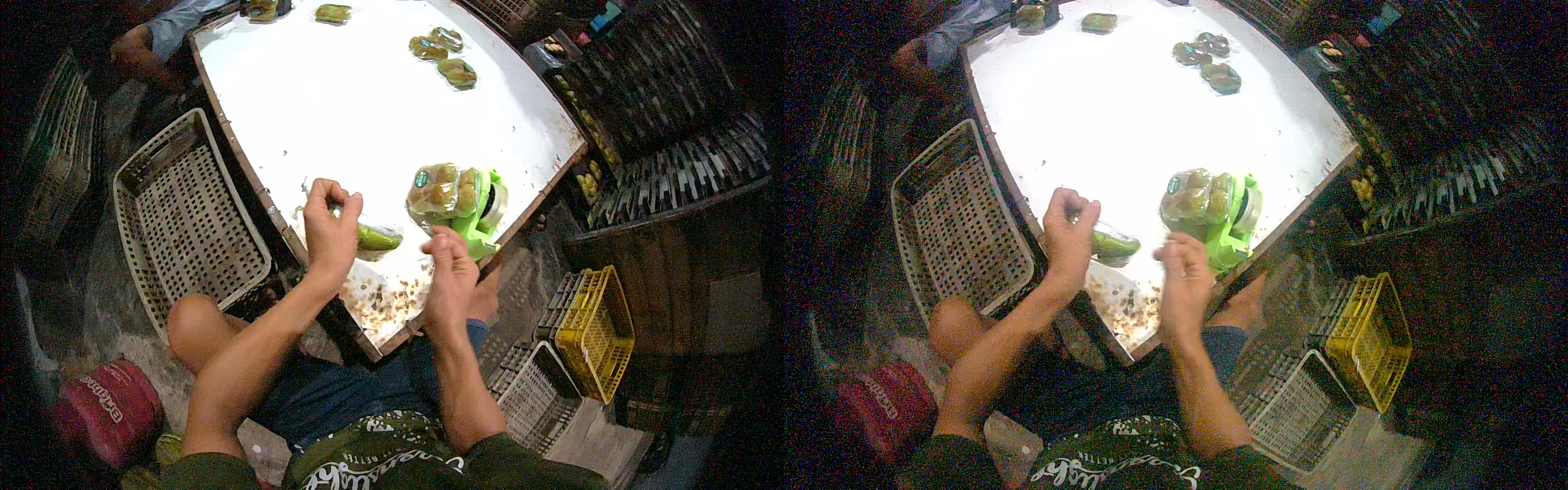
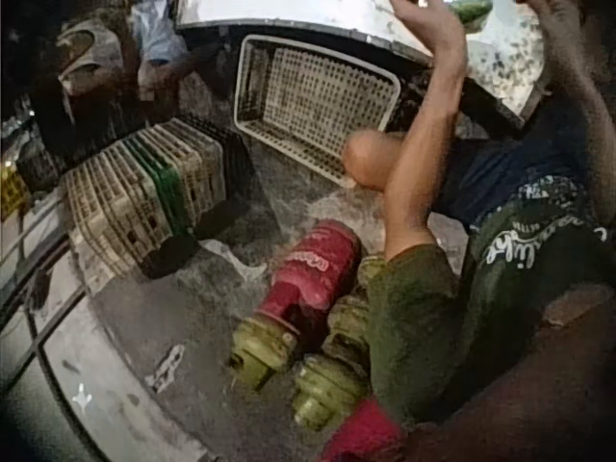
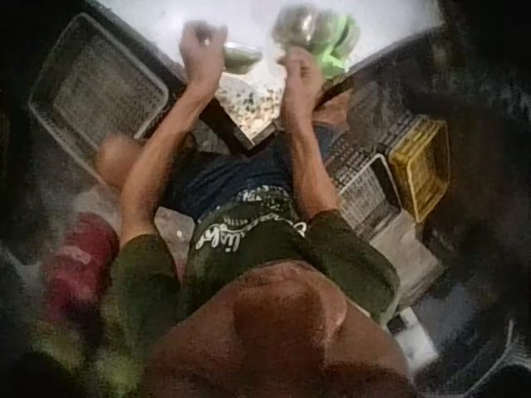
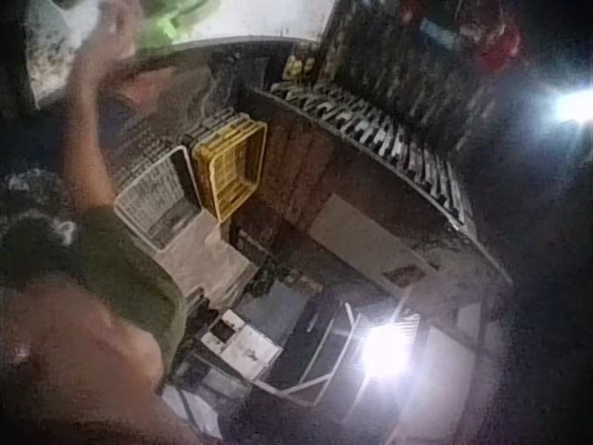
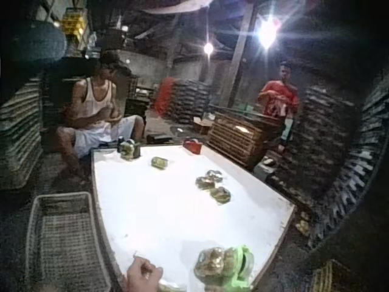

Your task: The person sits on the floor and repeatedly places green mangoes into clear plastic bags using a handheld sealing device. The sealed packages are then placed into a white basket. Another person is visible across the table performing a similar task.

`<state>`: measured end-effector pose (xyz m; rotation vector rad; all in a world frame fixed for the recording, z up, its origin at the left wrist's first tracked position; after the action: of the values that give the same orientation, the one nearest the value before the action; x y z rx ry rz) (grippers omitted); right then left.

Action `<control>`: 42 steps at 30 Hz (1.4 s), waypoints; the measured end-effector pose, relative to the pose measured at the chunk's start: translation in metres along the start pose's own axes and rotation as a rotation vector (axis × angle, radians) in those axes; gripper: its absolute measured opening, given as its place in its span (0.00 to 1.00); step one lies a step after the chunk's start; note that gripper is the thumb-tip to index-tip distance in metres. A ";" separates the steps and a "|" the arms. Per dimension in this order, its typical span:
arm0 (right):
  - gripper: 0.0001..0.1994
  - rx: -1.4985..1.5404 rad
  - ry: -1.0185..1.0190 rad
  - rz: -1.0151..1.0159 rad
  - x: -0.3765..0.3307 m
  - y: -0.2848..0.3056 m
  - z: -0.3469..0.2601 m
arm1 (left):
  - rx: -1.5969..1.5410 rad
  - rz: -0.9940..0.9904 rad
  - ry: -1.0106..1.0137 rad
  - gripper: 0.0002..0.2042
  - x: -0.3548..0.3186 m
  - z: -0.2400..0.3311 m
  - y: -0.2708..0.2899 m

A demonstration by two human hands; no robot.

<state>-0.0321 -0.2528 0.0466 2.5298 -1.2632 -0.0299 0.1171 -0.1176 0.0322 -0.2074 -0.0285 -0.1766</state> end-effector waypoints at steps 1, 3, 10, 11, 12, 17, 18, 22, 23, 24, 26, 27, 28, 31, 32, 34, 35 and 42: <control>0.09 -0.027 0.009 -0.069 -0.004 -0.017 -0.020 | -0.022 0.003 -0.008 0.09 -0.001 0.001 0.001; 0.08 -0.144 0.148 -0.098 -0.003 -0.048 -0.022 | -0.070 -0.010 -0.017 0.09 -0.003 0.003 -0.003; 0.25 0.583 -0.637 -0.810 0.017 -0.070 0.030 | -0.231 -0.248 0.072 0.09 0.021 0.023 -0.015; 0.24 0.565 -0.532 -0.629 0.037 -0.067 0.029 | -0.378 -0.177 0.130 0.10 0.029 0.019 -0.019; 0.23 0.544 -0.429 -0.458 0.056 -0.068 0.025 | -0.569 -0.133 0.270 0.17 0.037 0.008 -0.022; 0.16 -0.091 -0.015 -0.310 0.146 -0.054 0.006 | -0.400 -0.371 0.299 0.24 0.077 -0.037 -0.043; 0.16 -0.128 0.029 -0.234 0.173 -0.039 0.002 | -0.263 -0.346 0.218 0.24 0.084 -0.042 -0.046; 0.18 -0.426 0.111 -0.117 0.285 0.004 0.022 | 0.343 -0.676 0.148 0.38 0.047 -0.070 -0.100; 0.18 -0.526 0.139 -0.132 0.310 0.003 0.027 | 0.525 -0.729 -0.027 0.41 0.037 -0.087 -0.107; 0.17 -0.649 0.166 -0.176 0.340 0.010 0.044 | 0.303 -0.831 0.126 0.43 0.042 -0.072 -0.114; 0.15 -0.886 0.227 -0.284 0.391 0.009 0.075 | 0.272 -0.707 0.251 0.42 0.055 -0.070 -0.096; 0.14 -1.102 0.306 -0.244 0.405 -0.005 0.079 | 0.257 -0.640 0.311 0.41 0.063 -0.065 -0.087; 0.14 -1.318 0.385 -0.202 0.417 -0.022 0.084 | 0.243 -0.587 0.361 0.37 0.070 -0.057 -0.080; 0.15 -1.742 0.602 -0.254 0.433 -0.082 0.088 | 0.153 -0.474 0.510 0.33 0.080 -0.063 -0.047; 0.16 -1.850 0.668 -0.305 0.437 -0.104 0.094 | 0.193 -0.447 0.528 0.32 0.083 -0.064 -0.037; 0.16 -1.770 0.744 -0.260 0.464 -0.106 0.129 | 0.256 -0.438 0.472 0.32 0.092 -0.059 -0.033; 0.17 -1.737 0.776 -0.236 0.476 -0.104 0.140 | 0.283 -0.441 0.446 0.32 0.094 -0.057 -0.032; 0.18 -0.467 0.452 -1.111 0.226 -0.186 -0.024 | 0.698 -0.070 0.066 0.49 0.109 -0.040 0.019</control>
<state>0.2544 -0.3188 0.0431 2.2806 0.3534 0.0015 0.2279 -0.1259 -0.0056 0.4962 -0.0305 -0.2332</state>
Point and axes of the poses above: each hand's wrist, its own x-axis towards the middle knuckle, its own y-axis out of the back of the hand, z = x × y, the point moved 6 cm from there along x, towards the middle knuckle, and after that the axes turned 12 degrees about -x, right-handed, at the moved point
